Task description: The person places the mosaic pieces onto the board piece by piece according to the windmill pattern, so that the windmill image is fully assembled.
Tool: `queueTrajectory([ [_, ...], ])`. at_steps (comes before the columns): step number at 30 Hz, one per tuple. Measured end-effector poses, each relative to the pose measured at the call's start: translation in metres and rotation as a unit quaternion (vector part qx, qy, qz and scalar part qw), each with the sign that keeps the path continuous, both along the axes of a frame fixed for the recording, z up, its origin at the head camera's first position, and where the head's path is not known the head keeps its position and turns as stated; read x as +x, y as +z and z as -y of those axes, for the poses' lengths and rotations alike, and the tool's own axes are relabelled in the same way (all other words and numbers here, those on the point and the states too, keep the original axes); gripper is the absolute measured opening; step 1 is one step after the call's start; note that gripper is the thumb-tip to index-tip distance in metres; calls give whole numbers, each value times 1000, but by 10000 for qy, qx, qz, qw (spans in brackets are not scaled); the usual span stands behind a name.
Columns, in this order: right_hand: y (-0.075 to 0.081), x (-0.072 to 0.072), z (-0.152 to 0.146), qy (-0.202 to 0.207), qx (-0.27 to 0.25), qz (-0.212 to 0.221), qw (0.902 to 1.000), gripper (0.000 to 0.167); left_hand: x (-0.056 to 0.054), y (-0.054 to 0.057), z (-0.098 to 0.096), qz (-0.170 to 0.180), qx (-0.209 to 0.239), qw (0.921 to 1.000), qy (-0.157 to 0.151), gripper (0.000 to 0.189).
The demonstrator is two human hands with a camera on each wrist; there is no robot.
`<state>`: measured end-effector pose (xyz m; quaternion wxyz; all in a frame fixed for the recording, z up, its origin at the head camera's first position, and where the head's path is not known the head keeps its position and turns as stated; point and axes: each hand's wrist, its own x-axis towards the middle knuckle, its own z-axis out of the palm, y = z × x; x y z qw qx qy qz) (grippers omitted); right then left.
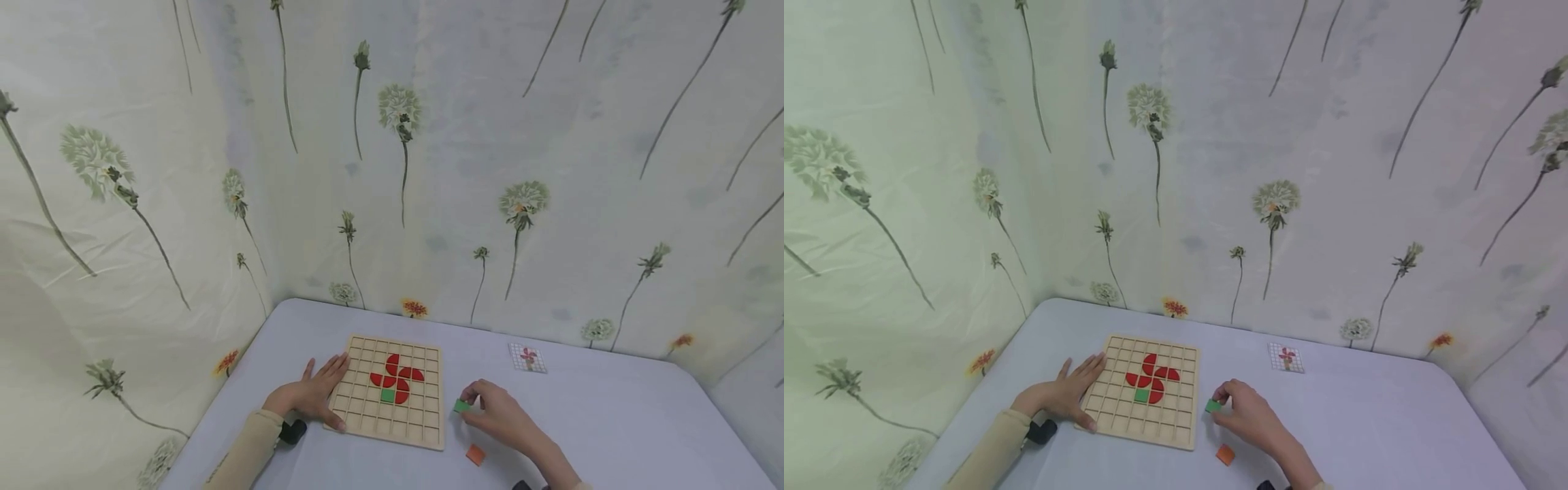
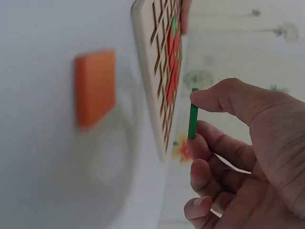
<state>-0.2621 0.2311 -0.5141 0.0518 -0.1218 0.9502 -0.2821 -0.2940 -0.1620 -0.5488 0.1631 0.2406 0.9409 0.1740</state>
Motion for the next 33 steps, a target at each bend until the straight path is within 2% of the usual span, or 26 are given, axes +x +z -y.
queueTrajectory([
  [7,2,-5,46,658,-114,-206,9976,21,0,2,-1,10,25,10000,-5,134],
  [17,-15,-15,94,1361,-257,-324,9898,22,3,4,-2,11,62,10000,-15,133],
  [26,-24,-17,115,1452,-407,-323,9880,20,1,2,-1,0,11,10000,-17,133],
  [33,-26,-19,121,1474,-296,-377,9879,20,-1,0,1,-3,-3,10000,-14,134],
])
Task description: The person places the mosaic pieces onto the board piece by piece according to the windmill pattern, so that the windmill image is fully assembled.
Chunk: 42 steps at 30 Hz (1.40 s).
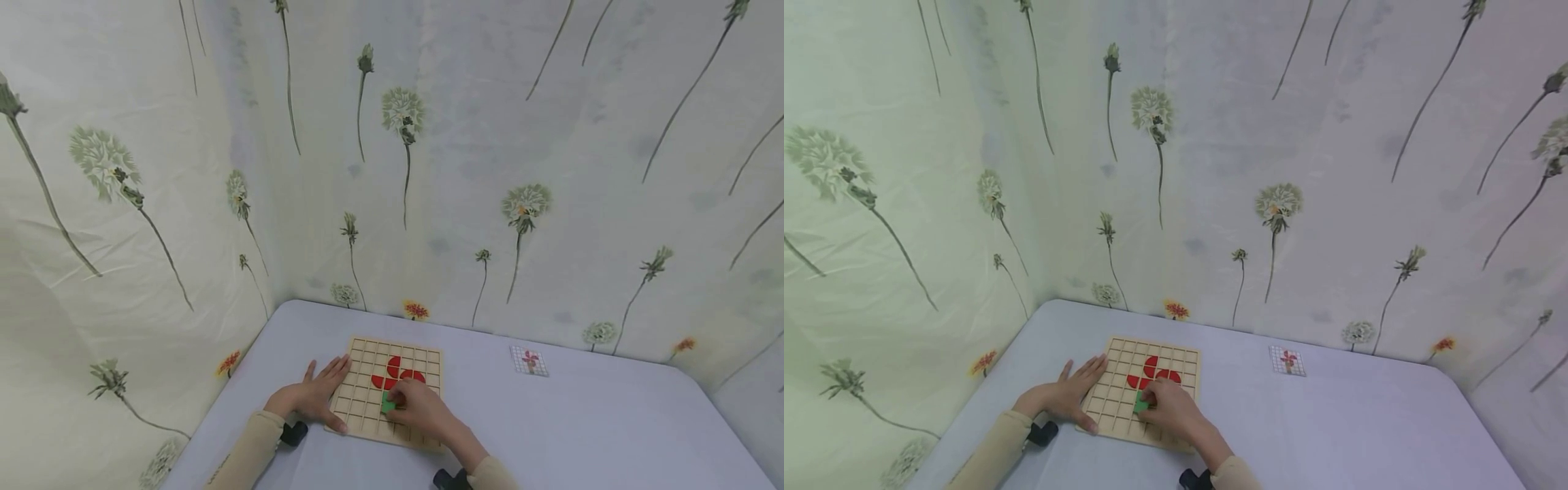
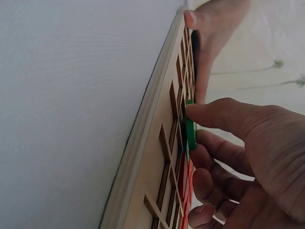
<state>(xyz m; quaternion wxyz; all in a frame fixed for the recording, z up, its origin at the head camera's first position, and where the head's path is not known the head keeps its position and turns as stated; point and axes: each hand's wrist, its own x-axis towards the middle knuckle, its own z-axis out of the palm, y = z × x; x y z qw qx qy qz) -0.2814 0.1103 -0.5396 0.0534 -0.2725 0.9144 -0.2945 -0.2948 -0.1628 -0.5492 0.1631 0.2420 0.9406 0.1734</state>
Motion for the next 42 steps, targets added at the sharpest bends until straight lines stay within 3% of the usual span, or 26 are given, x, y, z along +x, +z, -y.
queueTrajectory([
  [20,5,4,2,-36,-68,272,9996,18,0,-1,1,-23,-79,10000,-10,134],
  [27,11,9,-19,-144,-16,250,9996,23,1,1,1,9,-35,10000,-25,133],
  [34,20,10,-76,-742,175,251,9968,20,-1,1,-2,40,-60,10000,18,133],
  [42,14,11,-125,-1674,220,365,9850,22,0,2,-2,1,-69,10000,-3,134],
])
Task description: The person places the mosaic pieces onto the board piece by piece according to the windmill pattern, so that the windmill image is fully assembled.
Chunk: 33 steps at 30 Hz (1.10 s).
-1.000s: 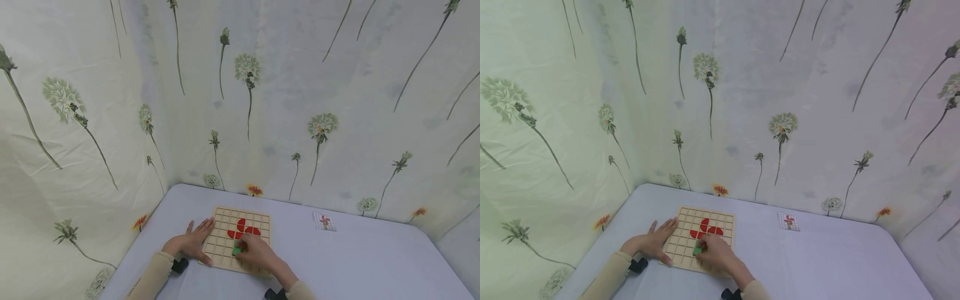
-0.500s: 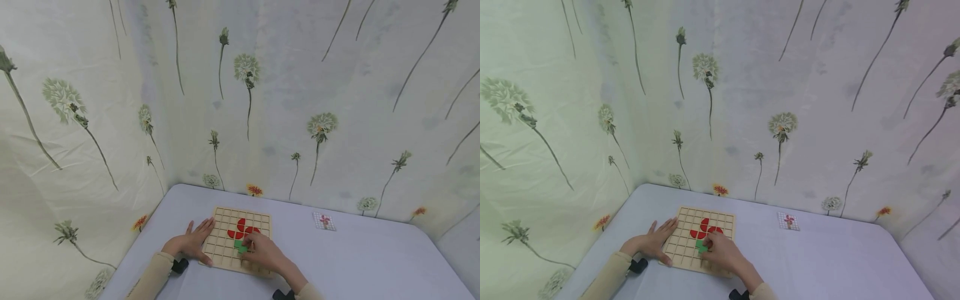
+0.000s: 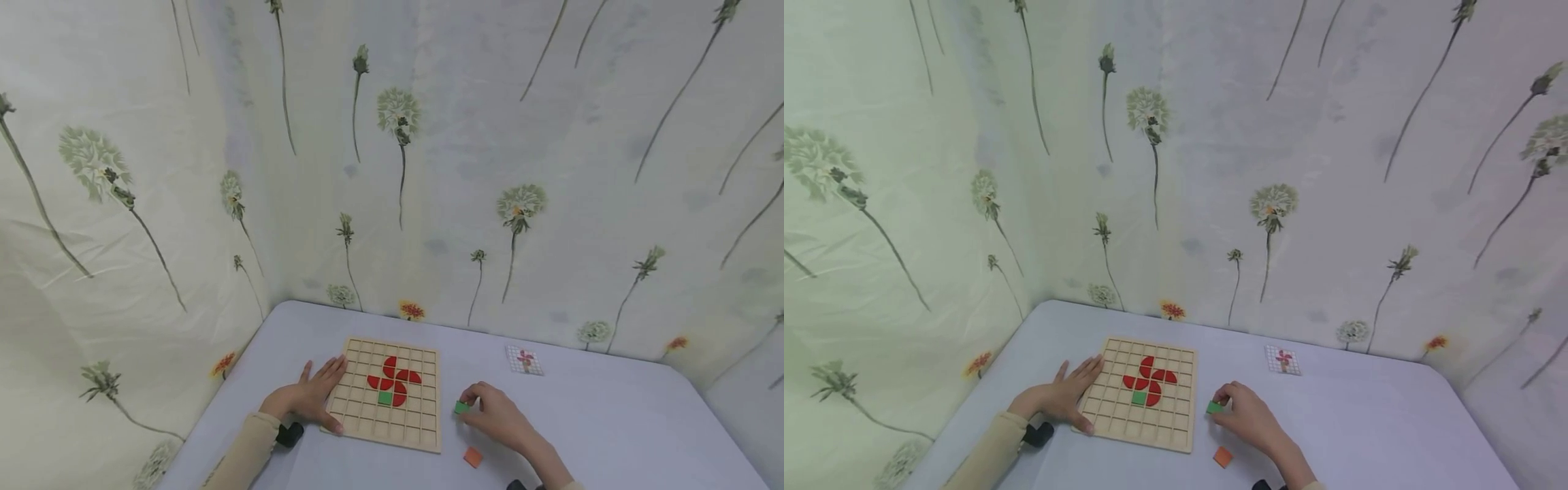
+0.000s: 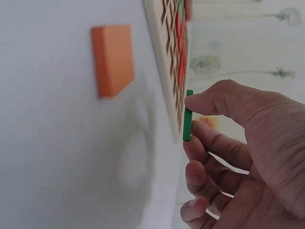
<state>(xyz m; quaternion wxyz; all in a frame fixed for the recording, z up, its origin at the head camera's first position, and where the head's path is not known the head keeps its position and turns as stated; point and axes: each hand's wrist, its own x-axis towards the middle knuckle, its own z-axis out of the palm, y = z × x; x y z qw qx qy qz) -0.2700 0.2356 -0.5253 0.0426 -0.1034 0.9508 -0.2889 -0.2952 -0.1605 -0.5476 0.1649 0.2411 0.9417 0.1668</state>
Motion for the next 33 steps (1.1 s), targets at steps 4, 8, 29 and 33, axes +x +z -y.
queueTrajectory([
  [4,-5,2,-10,-59,-56,-59,9999,21,1,-1,0,-30,51,10000,-19,134],
  [8,-12,3,-15,-37,-44,-23,10000,20,0,-1,-1,5,73,10000,-20,135],
  [29,27,22,-19,-181,49,-97,9998,38,-2,-4,0,43,36,9999,83,135],
  [33,22,32,-18,95,-93,28,9999,40,-4,-6,0,-4,48,10000,72,135],
])
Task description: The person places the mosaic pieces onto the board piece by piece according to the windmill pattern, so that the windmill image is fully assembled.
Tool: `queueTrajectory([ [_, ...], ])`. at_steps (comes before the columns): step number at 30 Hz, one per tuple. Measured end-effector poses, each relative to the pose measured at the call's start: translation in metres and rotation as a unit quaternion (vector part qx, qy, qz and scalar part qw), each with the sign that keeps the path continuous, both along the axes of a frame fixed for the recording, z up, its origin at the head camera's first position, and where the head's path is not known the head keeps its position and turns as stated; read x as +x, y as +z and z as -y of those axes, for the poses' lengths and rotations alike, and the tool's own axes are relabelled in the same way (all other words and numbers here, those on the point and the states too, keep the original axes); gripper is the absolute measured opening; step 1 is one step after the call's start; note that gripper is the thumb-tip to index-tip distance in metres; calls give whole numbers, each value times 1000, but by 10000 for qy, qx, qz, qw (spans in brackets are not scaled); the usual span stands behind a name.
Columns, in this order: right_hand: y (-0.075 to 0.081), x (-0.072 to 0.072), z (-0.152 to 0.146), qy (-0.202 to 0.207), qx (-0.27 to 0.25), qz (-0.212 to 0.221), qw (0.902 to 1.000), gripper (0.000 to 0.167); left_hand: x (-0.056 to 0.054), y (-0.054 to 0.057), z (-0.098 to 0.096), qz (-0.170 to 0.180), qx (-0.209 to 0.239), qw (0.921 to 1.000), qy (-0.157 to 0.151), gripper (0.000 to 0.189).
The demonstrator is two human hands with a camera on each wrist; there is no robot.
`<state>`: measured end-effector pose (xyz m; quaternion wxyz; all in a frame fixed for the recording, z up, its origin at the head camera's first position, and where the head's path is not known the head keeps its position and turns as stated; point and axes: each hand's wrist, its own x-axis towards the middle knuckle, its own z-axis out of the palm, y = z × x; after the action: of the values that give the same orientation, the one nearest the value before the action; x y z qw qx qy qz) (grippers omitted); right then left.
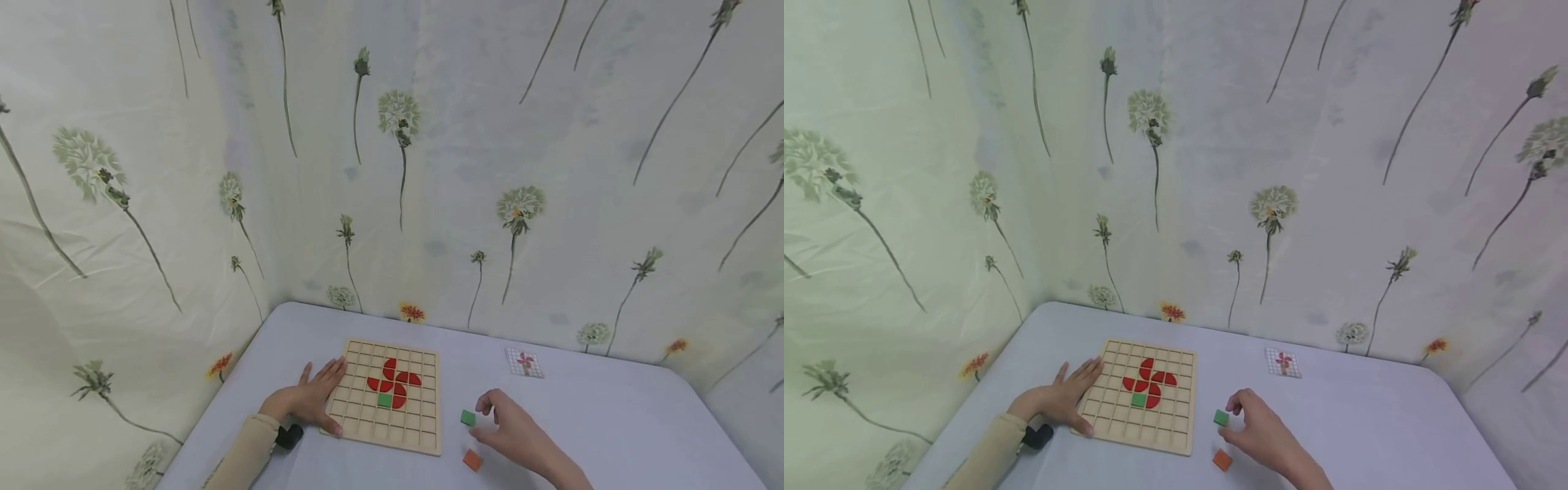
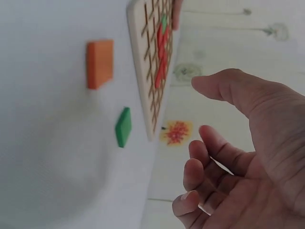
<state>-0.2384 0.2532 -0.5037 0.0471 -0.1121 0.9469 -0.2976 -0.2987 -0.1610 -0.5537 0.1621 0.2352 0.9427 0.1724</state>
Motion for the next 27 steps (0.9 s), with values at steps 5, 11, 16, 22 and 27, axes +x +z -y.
queueTrajectory([
  [5,-17,7,-1,249,133,80,9996,43,-1,-2,0,-54,-15,10000,-27,135],
  [11,-33,14,-4,245,276,352,9987,44,-1,-2,1,-57,6,10000,-51,135],
  [16,-37,17,-7,468,162,360,9981,39,1,0,1,-47,24,10000,-54,134],
  [22,-35,17,-5,714,-218,911,9930,27,1,3,0,-2,2,10000,-19,135],
  [27,-35,15,-3,896,-344,1030,9900,12,2,5,0,27,3,10000,-28,134],
])
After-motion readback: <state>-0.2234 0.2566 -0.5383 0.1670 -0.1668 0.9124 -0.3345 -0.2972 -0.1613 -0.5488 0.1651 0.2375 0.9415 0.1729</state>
